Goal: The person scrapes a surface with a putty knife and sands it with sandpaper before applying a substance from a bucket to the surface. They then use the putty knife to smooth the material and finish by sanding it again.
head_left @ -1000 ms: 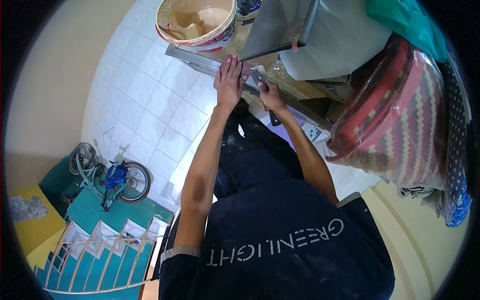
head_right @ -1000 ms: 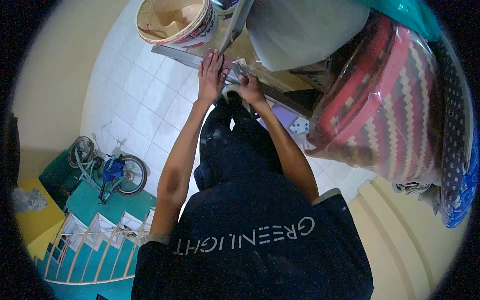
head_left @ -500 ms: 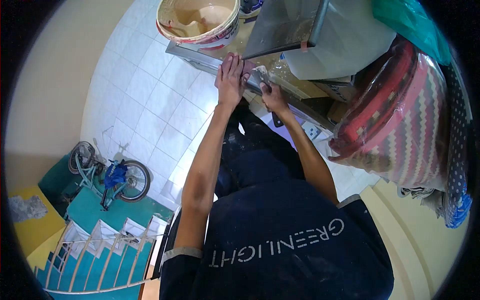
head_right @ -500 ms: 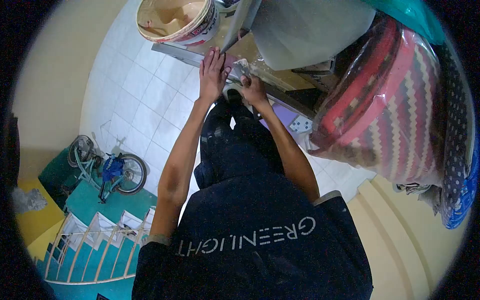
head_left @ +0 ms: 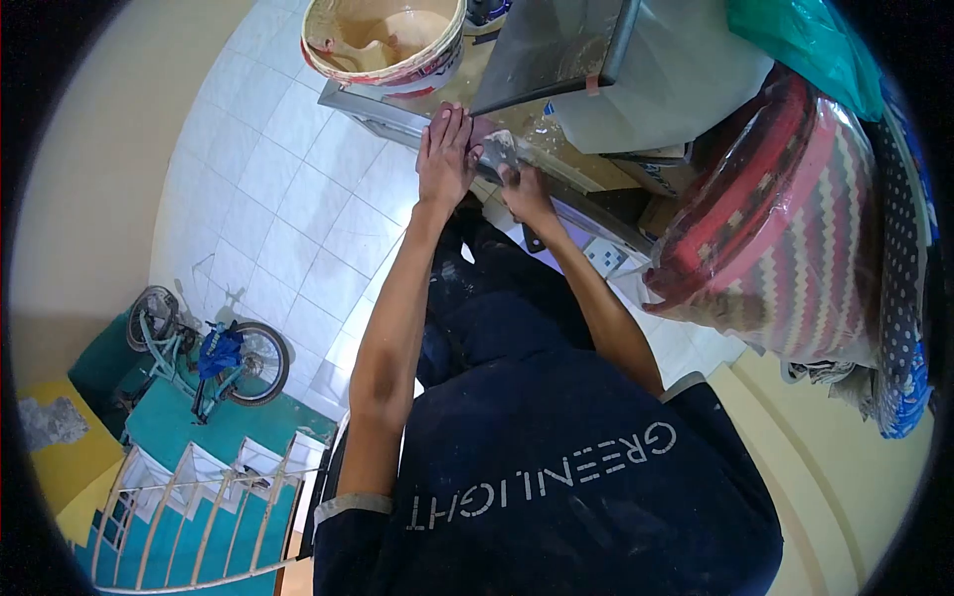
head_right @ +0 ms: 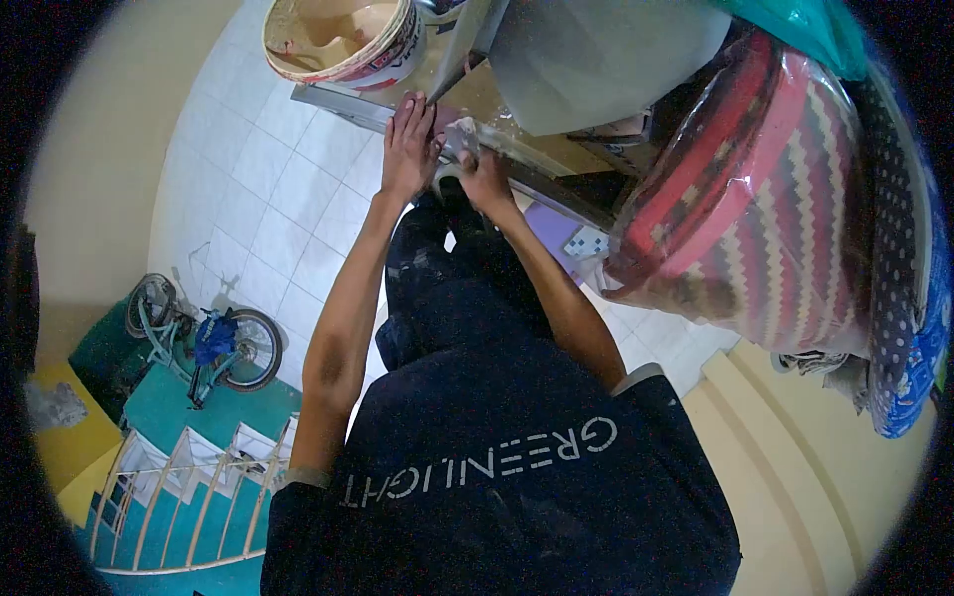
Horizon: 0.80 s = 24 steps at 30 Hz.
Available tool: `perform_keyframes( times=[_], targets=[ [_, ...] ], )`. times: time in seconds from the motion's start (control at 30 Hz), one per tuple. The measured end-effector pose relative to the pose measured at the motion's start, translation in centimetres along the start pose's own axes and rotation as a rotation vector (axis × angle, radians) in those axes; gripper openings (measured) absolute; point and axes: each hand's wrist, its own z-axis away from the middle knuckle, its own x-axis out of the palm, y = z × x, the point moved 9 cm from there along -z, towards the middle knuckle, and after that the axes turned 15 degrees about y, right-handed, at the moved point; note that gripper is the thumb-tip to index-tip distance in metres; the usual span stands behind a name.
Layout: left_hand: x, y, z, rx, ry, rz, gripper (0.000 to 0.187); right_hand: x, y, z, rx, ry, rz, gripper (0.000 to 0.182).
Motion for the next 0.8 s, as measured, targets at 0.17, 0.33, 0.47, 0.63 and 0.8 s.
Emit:
perform_keyframes(
  times=[0.17,0.33,0.47,0.63,0.8],
  targets=[
    [0.5,-0.2,0.8,0.007,0.008,0.014,0.057,0.9,0.3,-0.4,0.778,-0.686,-0.201,0.047],
    [0.2,-0.4,-0.1,0.062,-0.018,-0.017,0.059,3.6,4.1,3.8,0.697,-0.621,-0.225,0.049],
    [0.0,-0.2,0.0,0.053,-0.042,-0.048,0.062,0.6,-0.3,-1.1,0.752,-0.720,-0.056,0.046],
    [0.0,0.1,-0.2,0.048,-0.058,-0.066,0.061,0.6,0.7,-0.2,0.732,-0.562,-0.195,0.046],
    [0.1,-0.1,-0.1,0.045,-0.057,-0.053,0.062,0.9,2.0,1.8,0.728,-0.700,-0.145,0.043]
  ],
)
